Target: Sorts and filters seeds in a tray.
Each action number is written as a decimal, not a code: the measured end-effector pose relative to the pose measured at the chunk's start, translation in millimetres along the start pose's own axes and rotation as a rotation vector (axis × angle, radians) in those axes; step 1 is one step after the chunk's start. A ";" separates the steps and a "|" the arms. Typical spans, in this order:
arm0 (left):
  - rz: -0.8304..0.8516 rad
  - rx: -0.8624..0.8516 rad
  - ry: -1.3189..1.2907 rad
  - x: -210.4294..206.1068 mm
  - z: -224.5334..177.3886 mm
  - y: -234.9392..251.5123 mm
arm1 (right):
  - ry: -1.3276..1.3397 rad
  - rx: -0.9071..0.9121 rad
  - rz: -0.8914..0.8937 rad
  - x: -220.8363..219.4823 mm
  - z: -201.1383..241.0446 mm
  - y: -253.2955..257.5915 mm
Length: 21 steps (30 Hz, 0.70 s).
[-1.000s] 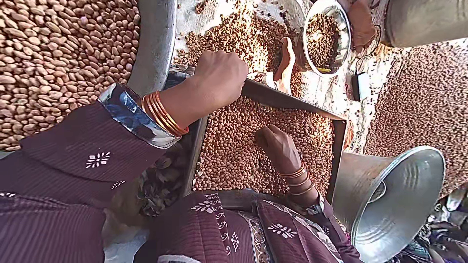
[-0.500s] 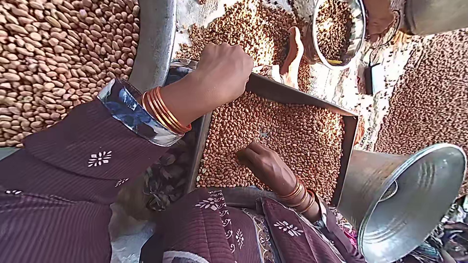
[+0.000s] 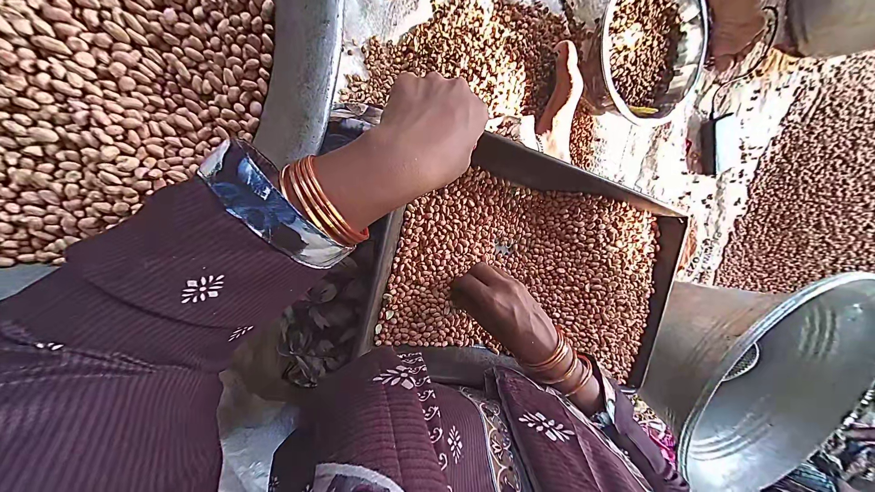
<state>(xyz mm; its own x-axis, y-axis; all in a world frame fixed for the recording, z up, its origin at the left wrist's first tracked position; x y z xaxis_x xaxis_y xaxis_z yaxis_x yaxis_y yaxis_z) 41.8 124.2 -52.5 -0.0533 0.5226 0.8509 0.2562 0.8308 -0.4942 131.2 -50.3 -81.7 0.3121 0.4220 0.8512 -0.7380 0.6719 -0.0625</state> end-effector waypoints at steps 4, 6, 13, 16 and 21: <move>0.010 0.004 -0.004 -0.8 0.4 0.1 | 0.023 -0.029 -0.032 5.5 -2.0 -0.1; 0.010 0.003 -0.004 -0.7 0.6 0.1 | 0.078 -0.048 -0.038 10.8 -4.4 -0.5; 0.006 0.003 0.006 -0.7 0.1 -0.4 | 0.083 0.034 -0.032 4.2 4.6 2.2; 0.004 0.003 -0.008 -0.6 0.3 -0.1 | 0.107 0.020 -0.034 2.0 3.4 3.8; 0.000 -0.007 -0.022 -1.1 0.3 -0.5 | 0.682 -0.186 -0.105 9.4 -25.5 0.6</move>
Point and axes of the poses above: each hand's wrist, its own y-axis towards the middle knuckle, its own x-axis out of the back of the hand, z = x × y, the point moved 9 cm from there along y, towards the middle knuckle, and after that the axes turned 13 degrees about x, right-handed, at the moved point
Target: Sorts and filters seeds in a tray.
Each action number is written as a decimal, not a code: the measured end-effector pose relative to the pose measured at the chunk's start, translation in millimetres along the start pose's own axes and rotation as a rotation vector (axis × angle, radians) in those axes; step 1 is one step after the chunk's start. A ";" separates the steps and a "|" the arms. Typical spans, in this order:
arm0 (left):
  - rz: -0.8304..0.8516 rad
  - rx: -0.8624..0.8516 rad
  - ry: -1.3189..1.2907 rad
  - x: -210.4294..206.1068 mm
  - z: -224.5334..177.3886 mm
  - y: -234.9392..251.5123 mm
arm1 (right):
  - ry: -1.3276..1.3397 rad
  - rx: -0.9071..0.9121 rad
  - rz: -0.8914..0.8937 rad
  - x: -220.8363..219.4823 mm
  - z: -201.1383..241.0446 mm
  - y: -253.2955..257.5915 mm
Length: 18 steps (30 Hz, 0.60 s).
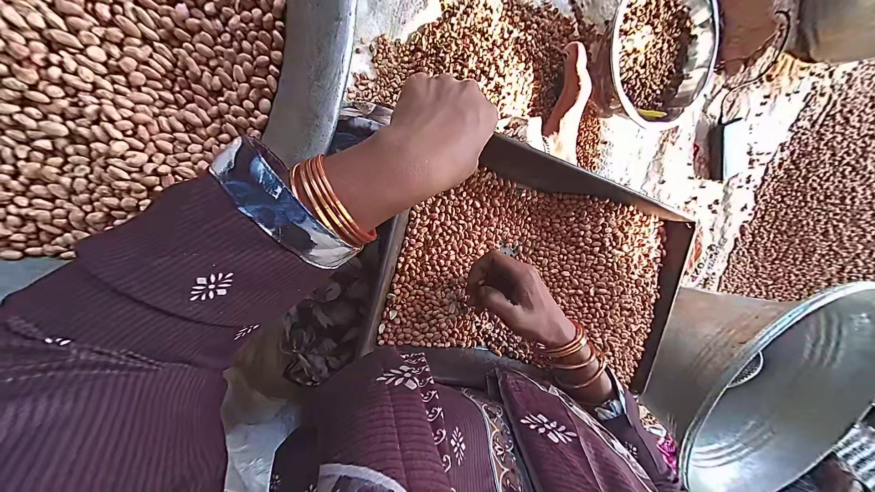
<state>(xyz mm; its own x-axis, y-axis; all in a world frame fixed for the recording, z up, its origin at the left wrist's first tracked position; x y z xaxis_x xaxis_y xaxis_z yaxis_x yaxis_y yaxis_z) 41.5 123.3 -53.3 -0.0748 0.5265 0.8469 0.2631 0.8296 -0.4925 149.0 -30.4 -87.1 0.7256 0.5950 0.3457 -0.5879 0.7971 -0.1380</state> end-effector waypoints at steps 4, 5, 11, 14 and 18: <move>0.006 0.006 0.017 0.4 -0.8 0.2 | -0.187 0.098 0.093 -22.5 8.7 5.3; 0.004 0.002 0.021 0.1 -0.9 0.1 | -0.282 0.145 0.099 -29.3 11.9 6.5; -0.002 -0.004 0.034 -0.8 -1.2 0.6 | -0.405 0.146 0.132 -33.9 13.5 10.6; -0.005 -0.002 0.030 -0.9 -0.6 0.8 | -0.353 0.097 0.159 -5.8 14.9 10.7; -0.002 0.005 0.025 -2.0 0.1 1.3 | -0.682 0.053 -0.336 120.6 55.7 -3.0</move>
Point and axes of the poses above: each hand's wrist, its own y-axis towards the middle knuckle, its own x-axis out of the back of the hand, z = x × y, the point moved 9 cm from there along y, towards the middle knuckle, and after that the axes turned 13 degrees about x, right-handed, at the moved point
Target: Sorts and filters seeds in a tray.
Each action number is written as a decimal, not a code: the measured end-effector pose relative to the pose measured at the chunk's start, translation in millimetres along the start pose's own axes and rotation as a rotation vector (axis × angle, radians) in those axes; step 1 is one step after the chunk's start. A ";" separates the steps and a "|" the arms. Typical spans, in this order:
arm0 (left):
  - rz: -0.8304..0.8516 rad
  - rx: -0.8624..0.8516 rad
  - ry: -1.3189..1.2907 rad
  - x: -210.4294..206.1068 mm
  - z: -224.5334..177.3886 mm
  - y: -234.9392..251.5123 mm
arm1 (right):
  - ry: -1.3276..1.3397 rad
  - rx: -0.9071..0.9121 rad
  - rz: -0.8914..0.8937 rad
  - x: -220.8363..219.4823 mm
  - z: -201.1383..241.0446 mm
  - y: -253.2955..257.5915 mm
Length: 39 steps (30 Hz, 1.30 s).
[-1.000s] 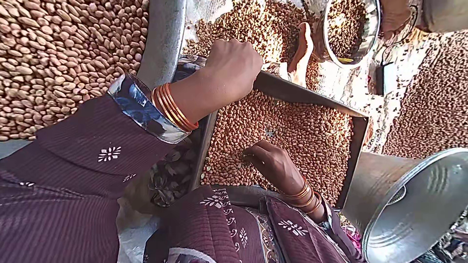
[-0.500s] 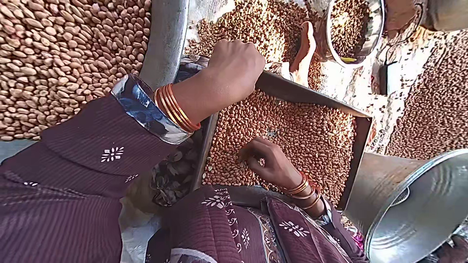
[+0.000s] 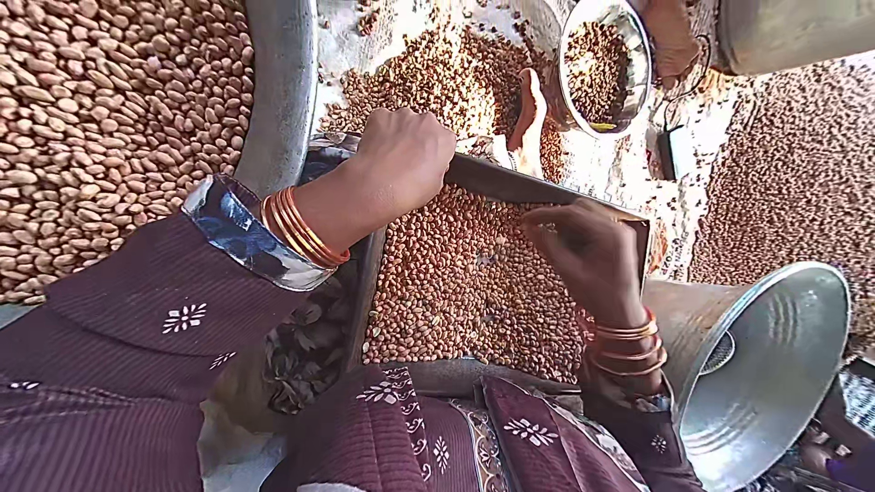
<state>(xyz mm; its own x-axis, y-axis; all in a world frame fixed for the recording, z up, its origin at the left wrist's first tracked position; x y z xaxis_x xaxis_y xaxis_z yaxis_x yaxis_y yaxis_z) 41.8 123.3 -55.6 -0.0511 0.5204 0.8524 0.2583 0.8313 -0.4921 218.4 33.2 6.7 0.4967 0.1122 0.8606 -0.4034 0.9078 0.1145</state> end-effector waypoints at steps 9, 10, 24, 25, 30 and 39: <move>-0.006 -0.011 0.006 -0.3 -0.8 0.0 | 0.222 -0.045 0.169 -17.9 10.0 -12.2; -0.005 -0.015 0.008 -0.3 -0.9 0.0 | 0.339 0.003 0.258 -45.6 22.4 -17.9; -0.002 -0.014 0.015 0.2 -1.8 -1.5 | 0.220 0.291 0.455 -149.4 92.3 -55.7; 0.003 -0.014 0.016 0.0 -1.9 -1.7 | 0.217 0.284 0.461 -151.0 92.3 -55.7; -0.033 -0.019 0.021 0.3 -4.0 -3.5 | 0.150 0.266 0.435 -150.8 92.1 -55.1; -0.070 -0.272 0.030 -6.1 -40.3 -52.4 | 0.140 0.278 0.387 -151.7 88.9 -55.8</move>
Point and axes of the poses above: each hand's wrist, its own y-axis towards the middle knuckle, its own x-axis out of the back of the hand, z = x × y, the point moved 9 cm from there along y, towards the middle knuckle, and after that the axes turned 13 degrees about x, right-handed, at the moved point
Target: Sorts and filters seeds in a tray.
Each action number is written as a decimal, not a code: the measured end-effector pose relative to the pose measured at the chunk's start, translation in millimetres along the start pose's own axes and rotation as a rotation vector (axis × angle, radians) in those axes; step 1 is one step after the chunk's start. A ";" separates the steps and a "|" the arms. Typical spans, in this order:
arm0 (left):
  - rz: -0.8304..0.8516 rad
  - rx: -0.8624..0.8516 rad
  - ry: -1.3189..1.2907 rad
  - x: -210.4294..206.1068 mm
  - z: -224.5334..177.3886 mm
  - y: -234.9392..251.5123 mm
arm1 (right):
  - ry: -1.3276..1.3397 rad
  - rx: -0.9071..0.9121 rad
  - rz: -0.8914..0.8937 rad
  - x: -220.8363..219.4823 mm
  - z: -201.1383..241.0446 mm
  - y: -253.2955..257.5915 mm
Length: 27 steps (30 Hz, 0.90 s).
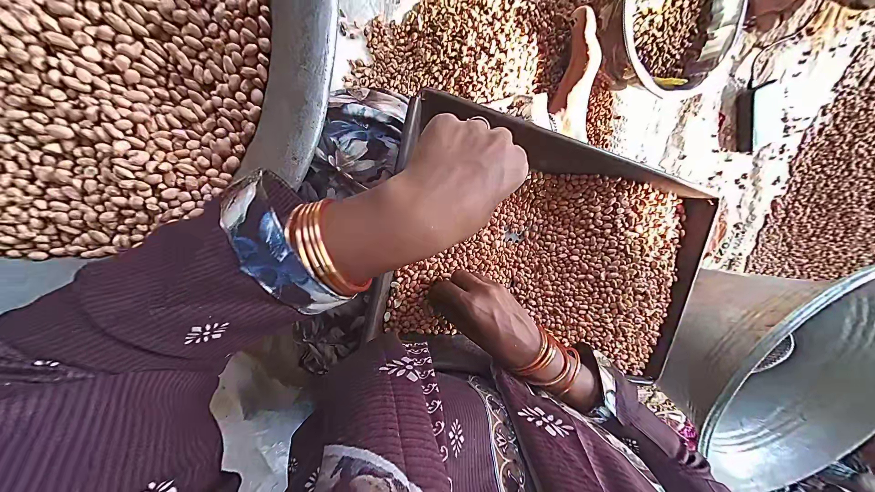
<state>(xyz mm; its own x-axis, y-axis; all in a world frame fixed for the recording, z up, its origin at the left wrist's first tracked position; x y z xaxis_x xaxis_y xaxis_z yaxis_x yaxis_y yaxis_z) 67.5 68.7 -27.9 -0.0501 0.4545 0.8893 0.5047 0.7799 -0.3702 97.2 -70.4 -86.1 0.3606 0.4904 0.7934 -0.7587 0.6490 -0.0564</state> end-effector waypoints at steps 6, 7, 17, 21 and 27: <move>0.099 -0.217 -0.142 -37.9 13.2 -74.0 | 0.026 0.002 -0.020 -1.6 -3.1 2.6; 0.062 -0.238 -0.169 -48.1 14.7 -86.5 | 0.028 0.018 -0.008 -2.1 -2.8 3.5; -0.218 -0.199 -0.096 -88.5 -0.2 -123.4 | 0.541 -0.075 0.023 26.7 -31.2 -7.2; -0.190 -0.213 -0.086 -93.4 -2.6 -120.6 | 0.555 -0.024 0.151 14.9 -17.9 -18.8; -0.158 -0.236 -0.071 -95.1 -0.9 -116.7 | 0.316 0.101 0.094 -4.1 2.8 -23.7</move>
<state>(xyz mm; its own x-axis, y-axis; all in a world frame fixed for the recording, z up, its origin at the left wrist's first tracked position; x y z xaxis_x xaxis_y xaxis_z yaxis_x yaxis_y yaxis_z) 14.1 -65.9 -69.0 -0.2005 0.3709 0.9068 0.6717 0.7258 -0.1483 112.2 -89.4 -86.3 0.4249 0.7112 0.5601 -0.8407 0.5395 -0.0473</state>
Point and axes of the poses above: each hand's wrist, its own y-axis towards the middle knuckle, its own x-axis out of the back of the hand, z = x × y, the point moved 9 cm from there along y, towards the middle knuckle, and after that the axes turned 13 degrees about x, right-handed, at the moved point
